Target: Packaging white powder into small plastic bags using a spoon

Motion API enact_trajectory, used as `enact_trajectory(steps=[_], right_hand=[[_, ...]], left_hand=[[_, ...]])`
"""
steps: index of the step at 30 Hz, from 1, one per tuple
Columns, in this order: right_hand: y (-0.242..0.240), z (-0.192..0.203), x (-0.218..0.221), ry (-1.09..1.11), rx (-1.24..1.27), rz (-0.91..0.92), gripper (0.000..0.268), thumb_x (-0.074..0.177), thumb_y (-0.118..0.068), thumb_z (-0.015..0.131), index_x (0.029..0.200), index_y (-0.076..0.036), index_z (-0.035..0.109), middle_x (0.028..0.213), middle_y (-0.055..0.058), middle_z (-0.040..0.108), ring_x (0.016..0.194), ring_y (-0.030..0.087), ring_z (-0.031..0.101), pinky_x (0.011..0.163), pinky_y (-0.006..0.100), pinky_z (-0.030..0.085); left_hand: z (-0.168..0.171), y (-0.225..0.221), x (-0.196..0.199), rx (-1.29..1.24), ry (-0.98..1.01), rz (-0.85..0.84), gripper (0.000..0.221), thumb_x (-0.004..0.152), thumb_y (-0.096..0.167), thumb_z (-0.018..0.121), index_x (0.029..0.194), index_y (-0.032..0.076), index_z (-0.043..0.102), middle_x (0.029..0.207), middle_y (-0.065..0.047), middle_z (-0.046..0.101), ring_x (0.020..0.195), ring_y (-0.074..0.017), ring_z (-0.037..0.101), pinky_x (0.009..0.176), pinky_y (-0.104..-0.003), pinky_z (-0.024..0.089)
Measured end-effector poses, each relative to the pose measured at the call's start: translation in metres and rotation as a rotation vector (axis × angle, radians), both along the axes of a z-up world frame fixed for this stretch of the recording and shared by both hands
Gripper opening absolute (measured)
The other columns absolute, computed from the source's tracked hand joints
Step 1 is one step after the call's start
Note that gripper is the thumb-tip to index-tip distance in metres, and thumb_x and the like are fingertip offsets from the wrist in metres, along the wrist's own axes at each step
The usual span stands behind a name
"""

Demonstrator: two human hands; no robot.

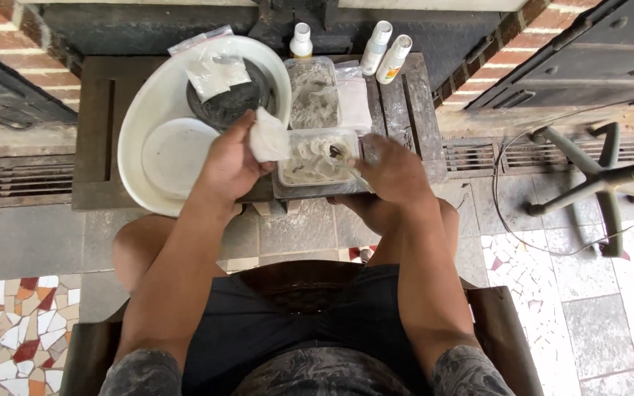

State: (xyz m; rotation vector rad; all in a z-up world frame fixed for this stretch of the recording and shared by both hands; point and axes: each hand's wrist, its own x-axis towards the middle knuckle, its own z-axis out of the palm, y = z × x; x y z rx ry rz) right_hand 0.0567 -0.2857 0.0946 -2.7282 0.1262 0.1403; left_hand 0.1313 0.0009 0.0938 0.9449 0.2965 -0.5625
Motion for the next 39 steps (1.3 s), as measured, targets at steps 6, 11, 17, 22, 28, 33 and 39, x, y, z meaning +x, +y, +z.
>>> enact_trajectory(steps=[6,11,17,22,28,33,39], right_hand=[[0.044,0.056,-0.006,0.417,-0.006,-0.058,0.077,0.086,-0.041,0.080,0.147,-0.009,0.048,0.135,0.021,0.064,0.126,0.044,0.061,0.107,0.062,0.045],[0.046,0.051,-0.005,0.483,0.049,-0.100,0.062,0.087,-0.025,0.080,0.138,0.000,0.053,0.128,0.028,0.066,0.123,0.048,0.063,0.105,0.062,0.047],[0.015,-0.020,0.010,0.345,0.036,-0.150,0.034,0.094,-0.031,0.066,0.125,-0.019,0.064,0.104,0.010,0.073,0.102,0.037,0.072,0.085,0.051,0.056],[0.014,-0.071,0.027,-0.002,0.215,-0.182,0.025,0.095,-0.032,0.068,0.107,-0.012,0.073,0.081,0.012,0.070,0.075,0.031,0.074,0.063,0.042,0.059],[0.032,-0.087,0.044,-0.339,0.541,-0.136,0.013,0.098,-0.020,0.070,0.109,-0.013,0.075,0.075,0.009,0.063,0.066,0.021,0.066,0.062,0.038,0.054],[0.016,-0.093,0.037,-0.404,0.395,-0.222,0.019,0.105,-0.013,0.055,0.105,-0.008,0.073,0.067,0.014,0.062,0.056,0.022,0.062,0.054,0.037,0.048],[0.001,-0.088,0.032,-0.444,0.523,-0.204,0.030,0.112,-0.020,0.047,0.107,-0.008,0.073,0.068,0.009,0.064,0.060,0.024,0.064,0.056,0.038,0.051]], left_hand=[[-0.025,0.024,0.012,-0.077,0.100,0.104,0.029,0.101,0.038,0.063,0.102,0.009,0.060,0.094,-0.009,0.072,0.078,-0.0241,0.068,0.061,-0.036,0.052],[-0.031,0.028,0.013,-0.084,0.098,0.142,0.031,0.098,0.038,0.066,0.104,0.009,0.059,0.097,-0.010,0.071,0.081,-0.0248,0.068,0.064,-0.036,0.053],[-0.031,0.030,0.011,-0.089,0.117,0.168,0.033,0.098,0.038,0.066,0.107,0.007,0.059,0.097,-0.010,0.070,0.081,-0.0232,0.067,0.065,-0.035,0.052],[-0.033,0.028,0.006,-0.079,0.119,0.183,0.034,0.097,0.037,0.067,0.106,0.006,0.058,0.095,-0.012,0.069,0.080,-0.0244,0.066,0.066,-0.036,0.052],[-0.029,0.033,0.000,-0.048,0.109,0.221,0.034,0.099,0.037,0.065,0.108,0.006,0.057,0.095,-0.012,0.066,0.081,-0.0259,0.065,0.068,-0.038,0.053],[-0.027,0.031,-0.002,-0.037,0.099,0.241,0.032,0.099,0.036,0.065,0.106,0.005,0.058,0.093,-0.014,0.067,0.078,-0.0287,0.066,0.066,-0.040,0.054],[-0.022,0.022,-0.003,-0.043,0.088,0.226,0.031,0.100,0.034,0.062,0.107,0.005,0.056,0.095,-0.014,0.066,0.081,-0.0276,0.066,0.066,-0.039,0.054]])
